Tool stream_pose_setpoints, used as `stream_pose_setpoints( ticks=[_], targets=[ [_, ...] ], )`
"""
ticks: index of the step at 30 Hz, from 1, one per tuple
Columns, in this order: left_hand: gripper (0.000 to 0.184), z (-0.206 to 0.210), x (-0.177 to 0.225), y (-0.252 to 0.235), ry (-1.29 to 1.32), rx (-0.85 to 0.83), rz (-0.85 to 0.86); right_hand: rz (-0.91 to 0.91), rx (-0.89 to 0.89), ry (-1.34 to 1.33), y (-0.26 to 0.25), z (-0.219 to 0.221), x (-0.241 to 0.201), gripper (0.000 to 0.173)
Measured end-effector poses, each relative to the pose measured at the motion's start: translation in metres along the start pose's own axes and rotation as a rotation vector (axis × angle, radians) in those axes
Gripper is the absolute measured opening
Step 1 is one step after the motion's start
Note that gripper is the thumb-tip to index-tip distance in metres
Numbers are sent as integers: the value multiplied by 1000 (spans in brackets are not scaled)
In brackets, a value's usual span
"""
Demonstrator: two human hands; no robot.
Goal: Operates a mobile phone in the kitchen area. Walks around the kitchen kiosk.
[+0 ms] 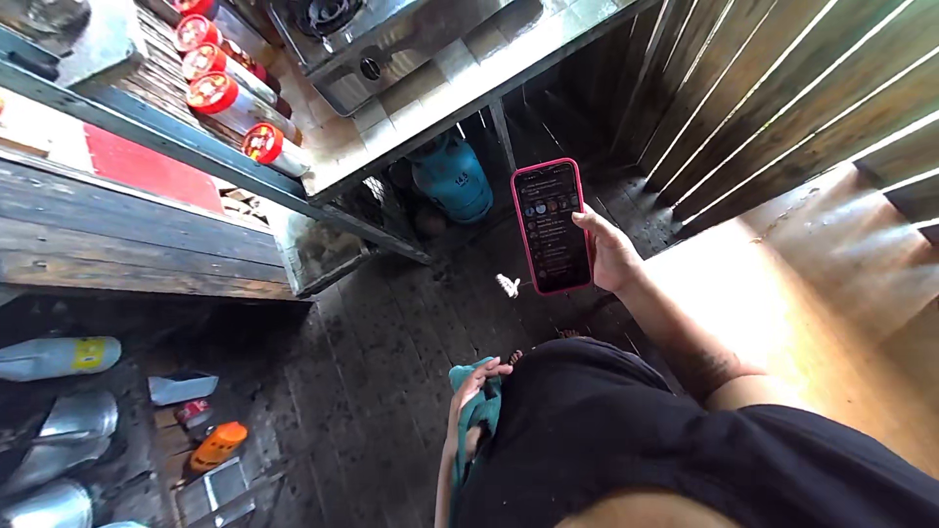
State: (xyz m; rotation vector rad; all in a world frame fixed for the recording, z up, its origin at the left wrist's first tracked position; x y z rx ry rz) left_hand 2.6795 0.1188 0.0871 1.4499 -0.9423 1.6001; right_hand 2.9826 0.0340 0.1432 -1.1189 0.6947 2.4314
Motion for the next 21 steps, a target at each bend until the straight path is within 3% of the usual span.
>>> stream_pose_setpoints(
  ticks=[6, 10, 14, 21],
  targets=[
    [87, -28, 4, -1, -49, -59, 4, -23, 60, -4, 8, 15, 12, 50],
    [84, -39, 8, -2, -15, -55, -57, -46, 83, -24, 9, 22, 23, 52],
    [96, -48, 10, -2, -13, -80, -82, -51, 89, -29, 13, 26, 31, 49],
    [97, -56, 4, -11, 12, -147, -95, -93, 143, -75, 12, 23, 32, 52]
  ],
)
Point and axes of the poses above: each hand's wrist, its own y-axis away from the middle knuckle, its own z-axis out of the palm, x = y × z, the point moved 5 cm from there along -y, towards the middle knuckle
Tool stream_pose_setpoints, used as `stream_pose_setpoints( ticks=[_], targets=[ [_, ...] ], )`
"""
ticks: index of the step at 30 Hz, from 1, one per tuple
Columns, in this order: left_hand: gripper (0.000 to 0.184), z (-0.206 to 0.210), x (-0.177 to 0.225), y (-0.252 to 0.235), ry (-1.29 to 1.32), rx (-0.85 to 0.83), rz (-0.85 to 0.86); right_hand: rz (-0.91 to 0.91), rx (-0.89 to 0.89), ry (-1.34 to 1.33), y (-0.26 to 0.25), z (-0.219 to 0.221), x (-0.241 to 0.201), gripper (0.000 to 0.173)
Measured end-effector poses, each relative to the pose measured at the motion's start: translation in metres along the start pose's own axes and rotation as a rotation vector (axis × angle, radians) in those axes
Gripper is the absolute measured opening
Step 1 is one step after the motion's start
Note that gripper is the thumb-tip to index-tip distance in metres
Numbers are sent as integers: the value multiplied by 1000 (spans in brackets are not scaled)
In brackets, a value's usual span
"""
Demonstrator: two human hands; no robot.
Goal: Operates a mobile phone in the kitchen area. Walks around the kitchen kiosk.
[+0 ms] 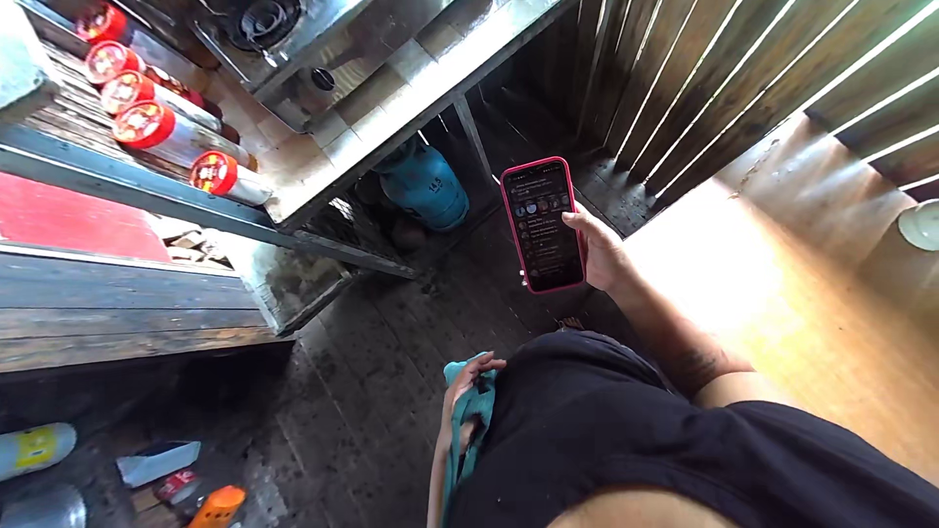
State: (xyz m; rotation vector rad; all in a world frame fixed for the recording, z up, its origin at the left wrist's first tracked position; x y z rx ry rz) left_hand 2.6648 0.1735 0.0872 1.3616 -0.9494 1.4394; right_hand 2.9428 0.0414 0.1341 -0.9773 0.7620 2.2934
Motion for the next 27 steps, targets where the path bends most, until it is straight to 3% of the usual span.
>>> stream_pose_setpoints(
  ticks=[11, 18, 22, 27],
  targets=[
    [72, -5, 1, -10, -28, -34, -24, -58, 70, -12, 10, -6, 0, 48],
    [81, -8, 3, -8, -18, -49, -24, -56, 75, 4, 13, -8, 2, 49],
    [66, -6, 6, -6, -21, -12, -60, -66, 80, -2, 14, -11, 3, 47],
    [75, -6, 4, -6, -1, -39, -31, -52, 103, 45, 20, -11, 2, 45]
  ],
)
Point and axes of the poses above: each hand's wrist, its own y-axis away from the middle knuckle, its own z-axis out of the palm, x = y × z, the point moved 5 cm from there along -y, towards the middle knuckle
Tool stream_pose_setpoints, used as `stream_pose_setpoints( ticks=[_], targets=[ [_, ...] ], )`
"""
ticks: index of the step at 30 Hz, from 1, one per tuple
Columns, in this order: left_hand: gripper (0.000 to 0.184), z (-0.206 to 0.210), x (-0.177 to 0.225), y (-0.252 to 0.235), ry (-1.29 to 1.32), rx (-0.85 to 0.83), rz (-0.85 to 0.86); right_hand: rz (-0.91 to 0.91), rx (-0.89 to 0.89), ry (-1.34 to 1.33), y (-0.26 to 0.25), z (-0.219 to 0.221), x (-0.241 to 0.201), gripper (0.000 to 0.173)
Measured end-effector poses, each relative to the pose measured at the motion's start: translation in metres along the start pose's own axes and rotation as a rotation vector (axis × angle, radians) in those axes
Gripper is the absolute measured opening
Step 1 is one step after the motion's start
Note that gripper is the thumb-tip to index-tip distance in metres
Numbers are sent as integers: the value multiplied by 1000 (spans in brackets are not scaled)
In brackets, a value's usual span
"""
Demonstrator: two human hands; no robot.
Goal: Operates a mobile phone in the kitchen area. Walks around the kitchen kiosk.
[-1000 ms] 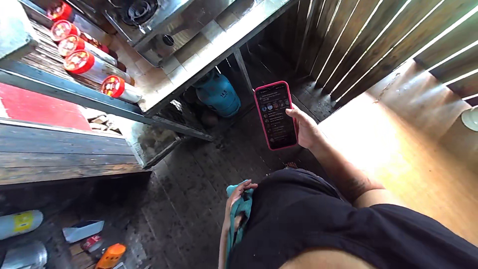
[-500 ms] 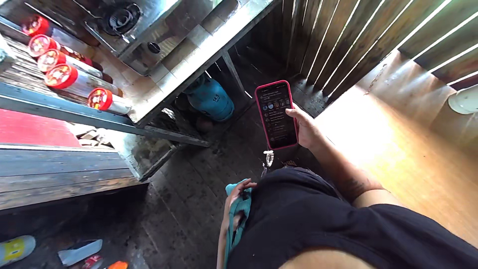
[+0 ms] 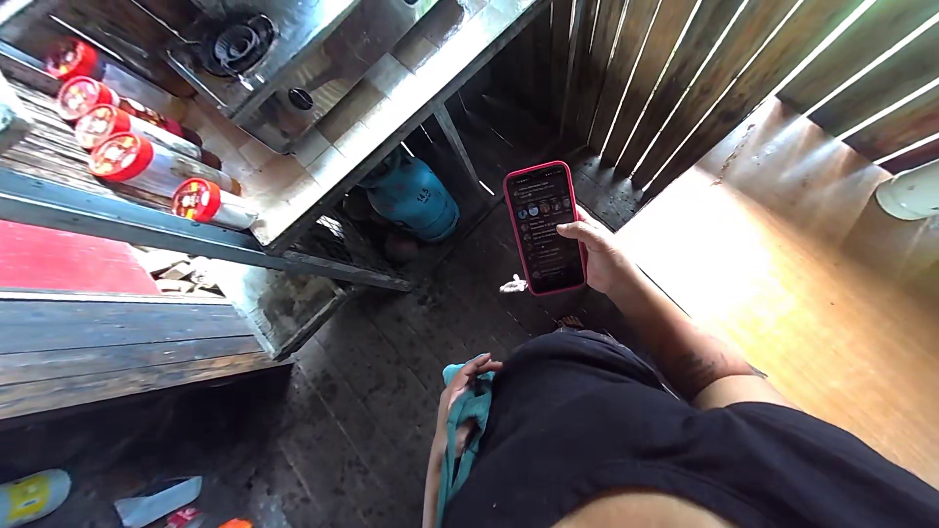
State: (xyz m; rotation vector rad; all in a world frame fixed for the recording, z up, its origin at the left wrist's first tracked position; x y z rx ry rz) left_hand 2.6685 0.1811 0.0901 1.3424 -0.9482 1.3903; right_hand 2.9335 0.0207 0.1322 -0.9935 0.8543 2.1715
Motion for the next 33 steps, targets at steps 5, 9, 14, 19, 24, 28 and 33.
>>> stream_pose_setpoints(
  ticks=[5, 9, 14, 19, 24, 28, 33],
  targets=[
    [85, 4, 4, -1, 12, 10, -5, 3, 51, 30, 2, -2, -1, 42],
    [86, 7, 4, -1, -22, 10, 11, 29, 52, -9, 4, -7, 1, 43],
    [62, 8, -3, 1, -1, 14, 22, 23, 29, -6, 4, -11, 1, 47],
    [66, 10, -4, 3, 32, 0, 28, 26, 37, -8, 5, -13, 0, 47],
    [73, 11, -8, 7, 39, -40, 69, 39, 53, 4, 8, -14, 2, 50],
    [67, 14, -8, 8, 36, -8, 37, 41, 49, -31, 7, -12, 2, 48],
    [75, 15, -8, 10, 36, -4, 27, 69, 51, 11, 11, -14, 6, 48]
  ],
)
Point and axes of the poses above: each hand's wrist, its own y-axis away from the middle knuckle, its own z-axis out of the palm, x = y × z, the point moved 5 cm from there along -y, towards the middle knuckle
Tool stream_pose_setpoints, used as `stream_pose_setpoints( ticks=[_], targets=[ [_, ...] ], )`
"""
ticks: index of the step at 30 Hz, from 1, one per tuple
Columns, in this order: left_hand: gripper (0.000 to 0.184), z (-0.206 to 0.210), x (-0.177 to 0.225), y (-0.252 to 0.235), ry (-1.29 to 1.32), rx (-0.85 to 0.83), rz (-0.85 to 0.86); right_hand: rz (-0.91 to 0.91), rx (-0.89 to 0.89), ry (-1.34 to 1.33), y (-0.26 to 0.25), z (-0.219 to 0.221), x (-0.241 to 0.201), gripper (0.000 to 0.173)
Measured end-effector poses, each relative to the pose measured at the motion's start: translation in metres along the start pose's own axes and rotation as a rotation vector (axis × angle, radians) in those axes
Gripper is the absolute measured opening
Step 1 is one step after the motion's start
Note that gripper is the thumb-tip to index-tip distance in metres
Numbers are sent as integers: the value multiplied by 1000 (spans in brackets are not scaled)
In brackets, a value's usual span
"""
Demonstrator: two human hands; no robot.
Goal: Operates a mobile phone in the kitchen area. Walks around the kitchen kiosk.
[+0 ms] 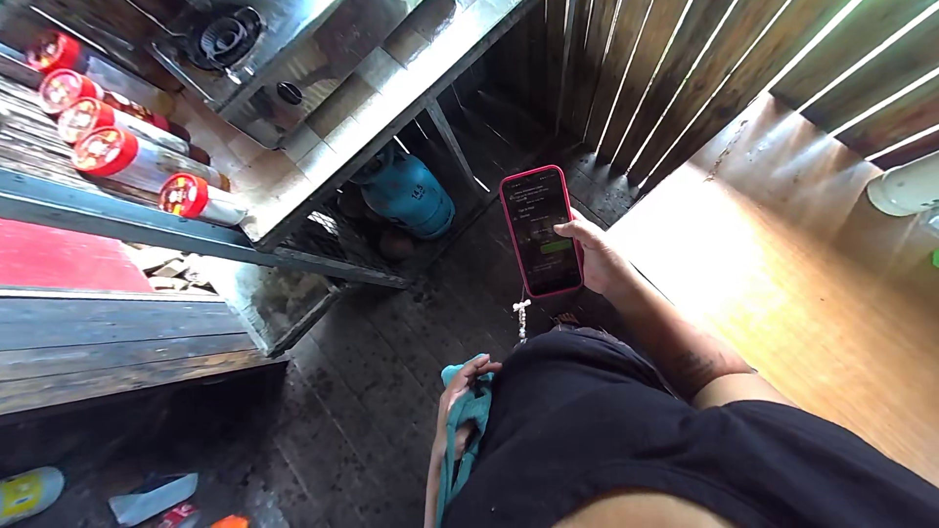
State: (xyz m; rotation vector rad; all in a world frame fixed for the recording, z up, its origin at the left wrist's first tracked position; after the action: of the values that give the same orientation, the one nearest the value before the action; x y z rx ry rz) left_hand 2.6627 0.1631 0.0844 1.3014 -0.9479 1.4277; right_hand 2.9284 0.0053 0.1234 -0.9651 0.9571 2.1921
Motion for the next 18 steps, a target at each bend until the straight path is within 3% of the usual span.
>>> stream_pose_setpoints(
  ticks=[3, 8, 10, 12, 14, 16, 18],
  targets=[
    [87, 1, 1, -2, -28, -30, 27, -5, -2, 11, 1, 1, -2, 48],
    [85, 4, 7, -4, -54, 31, -26, -15, 4, 22, 0, -3, -1, 51],
    [74, 8, 13, -6, -42, 72, -86, -16, 10, 16, 0, -3, -2, 51],
    [50, 17, 26, -10, -43, 141, -186, -16, 8, 7, 0, -4, -1, 49],
    [45, 14, 21, -9, -29, 95, -123, -10, -13, -23, -2, -6, 1, 52],
    [62, 3, 3, -4, -19, -18, 16, -20, -2, -9, 0, -5, 0, 51],
    [70, 2, 0, -3, -28, -26, 40, -18, 17, 5, 2, -4, -1, 49]
  ],
)
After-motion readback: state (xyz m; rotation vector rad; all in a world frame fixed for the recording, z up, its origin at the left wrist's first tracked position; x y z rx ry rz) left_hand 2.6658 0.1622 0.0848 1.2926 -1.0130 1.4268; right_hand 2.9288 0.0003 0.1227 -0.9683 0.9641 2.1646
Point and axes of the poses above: each hand's wrist, its own y-axis away from the middle knuckle, its own z-axis out of the palm, x = y × z, the point moved 5 cm from there along -y, towards the middle knuckle
